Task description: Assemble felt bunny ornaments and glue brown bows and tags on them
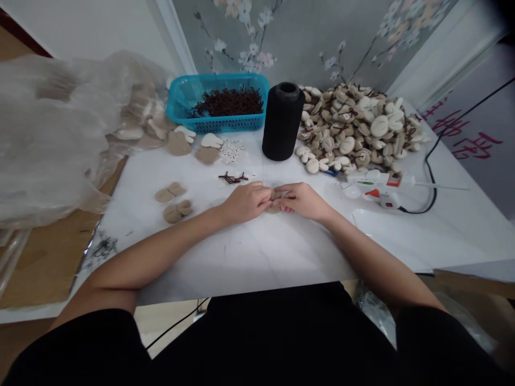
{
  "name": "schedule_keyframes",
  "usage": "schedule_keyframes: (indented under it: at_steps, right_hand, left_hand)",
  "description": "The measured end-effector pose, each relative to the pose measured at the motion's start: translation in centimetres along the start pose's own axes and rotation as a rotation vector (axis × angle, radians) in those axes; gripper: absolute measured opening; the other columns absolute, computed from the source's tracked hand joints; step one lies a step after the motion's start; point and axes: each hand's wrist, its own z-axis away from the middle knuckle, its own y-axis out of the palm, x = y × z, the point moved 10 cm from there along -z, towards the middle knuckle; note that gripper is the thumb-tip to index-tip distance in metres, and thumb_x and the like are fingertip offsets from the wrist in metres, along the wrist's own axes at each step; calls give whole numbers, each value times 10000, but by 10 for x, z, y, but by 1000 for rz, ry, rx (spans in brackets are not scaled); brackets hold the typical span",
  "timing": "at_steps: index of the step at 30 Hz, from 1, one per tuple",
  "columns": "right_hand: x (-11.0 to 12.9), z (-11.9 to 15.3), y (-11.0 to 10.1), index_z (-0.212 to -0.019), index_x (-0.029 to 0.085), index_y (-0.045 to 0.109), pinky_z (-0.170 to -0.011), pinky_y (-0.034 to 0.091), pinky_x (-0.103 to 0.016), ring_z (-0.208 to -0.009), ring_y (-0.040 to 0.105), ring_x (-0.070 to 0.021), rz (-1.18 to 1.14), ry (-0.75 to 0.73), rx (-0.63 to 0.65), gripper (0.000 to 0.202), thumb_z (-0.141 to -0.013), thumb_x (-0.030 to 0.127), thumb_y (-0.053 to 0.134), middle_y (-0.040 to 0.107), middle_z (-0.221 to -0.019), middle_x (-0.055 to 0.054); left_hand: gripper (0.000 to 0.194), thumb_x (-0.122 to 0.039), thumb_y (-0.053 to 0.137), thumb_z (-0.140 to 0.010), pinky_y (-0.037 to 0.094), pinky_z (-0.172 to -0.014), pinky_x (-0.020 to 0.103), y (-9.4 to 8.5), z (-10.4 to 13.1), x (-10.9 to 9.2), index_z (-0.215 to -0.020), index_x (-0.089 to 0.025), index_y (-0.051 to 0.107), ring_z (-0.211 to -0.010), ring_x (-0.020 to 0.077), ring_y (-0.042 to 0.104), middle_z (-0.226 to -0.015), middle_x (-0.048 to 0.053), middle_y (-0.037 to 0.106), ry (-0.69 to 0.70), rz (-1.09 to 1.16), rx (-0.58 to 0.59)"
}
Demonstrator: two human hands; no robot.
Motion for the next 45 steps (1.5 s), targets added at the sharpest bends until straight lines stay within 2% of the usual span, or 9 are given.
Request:
schedule_keyframes:
  at_steps: [5, 10, 14, 18, 23, 29, 34, 40, 45]
  right_hand:
    - [6, -5, 1, -803, 128, 680, -495, 424, -209, -495, 501, -80, -58, -23, 53, 219, -757, 330, 612, 565, -547, 22]
    - [1, -9, 0, -777, 127, 660, -475, 414, -208, -475, 494, -83, -71, 22, 21, 245, -710, 363, 651, 570, -535, 20]
    - [2, -9, 0, -741, 132, 652, -463, 396, -205, -452, 490, -85, 58, 24, -2, 221, -711, 350, 630, 573, -517, 18]
    - [9, -8, -2, -721, 135, 653, -490, 390, -209, -434, 488, -84, 190, 13, -42, 172, -730, 291, 580, 566, -483, 23]
    - [13, -9, -4, -717, 136, 665, -532, 406, -224, -459, 520, -105, 282, 56, -110, 161, -724, 275, 584, 599, -498, -5]
    - [23, -12, -7, -732, 142, 679, -599, 410, -245, -584, 585, -158, 490, 66, -192, 141, -728, 227, 566, 649, -591, -62]
    - [27, -11, -5, -761, 135, 675, -612, 401, -280, -670, 609, -216, 579, 94, -219, 169, -735, 249, 553, 674, -711, -128]
    - [31, -13, -4, -755, 146, 657, -595, 387, -283, -676, 602, -223, 561, 64, -244, 163, -753, 272, 553, 671, -724, -127]
    - [28, -16, -2, -664, 163, 651, -581, 388, -259, -591, 588, -178, 388, 13, -216, 149, -749, 254, 568, 637, -568, -63]
  left_hand:
    - [288, -149, 493, -813, 353, -630, 270, -5, -1, -6, -654, -209, 260, -698, 146, 443, -680, -1, 449, 99, 176, -46]
    - [350, -121, 558, -761, 380, -710, 297, -12, -2, -3, -672, -213, 232, -798, 156, 480, -865, 54, 562, 108, 280, -120]
    - [339, -114, 556, -749, 383, -733, 305, -9, -2, -3, -665, -208, 242, -814, 155, 504, -873, 55, 577, 98, 397, -92]
    - [382, -207, 655, -717, 378, -698, 283, -4, -5, 6, -658, -197, 278, -739, 128, 500, -811, 18, 539, -20, 690, -84]
    - [443, -322, 653, -755, 277, -530, 232, 13, -10, 20, -624, -191, 252, -533, 70, 350, -591, -57, 333, -264, 1220, -97]
    - [539, -227, 740, -646, 264, -507, 210, 22, -11, 23, -610, -185, 204, -493, 43, 295, -556, -72, 243, -394, 1526, -137]
    - [575, -312, 753, -645, 288, -490, 231, 8, -7, 17, -622, -198, 190, -489, 56, 302, -555, -70, 212, -407, 1462, -155]
    - [484, -406, 678, -726, 318, -529, 245, -43, -14, 10, -663, -204, 243, -531, 71, 332, -612, -59, 284, -228, 1089, -264]
    - [280, -420, 613, -770, 251, -503, 225, -14, -33, 42, -864, -172, 522, -502, 77, 305, -561, -80, 293, -299, 619, -42]
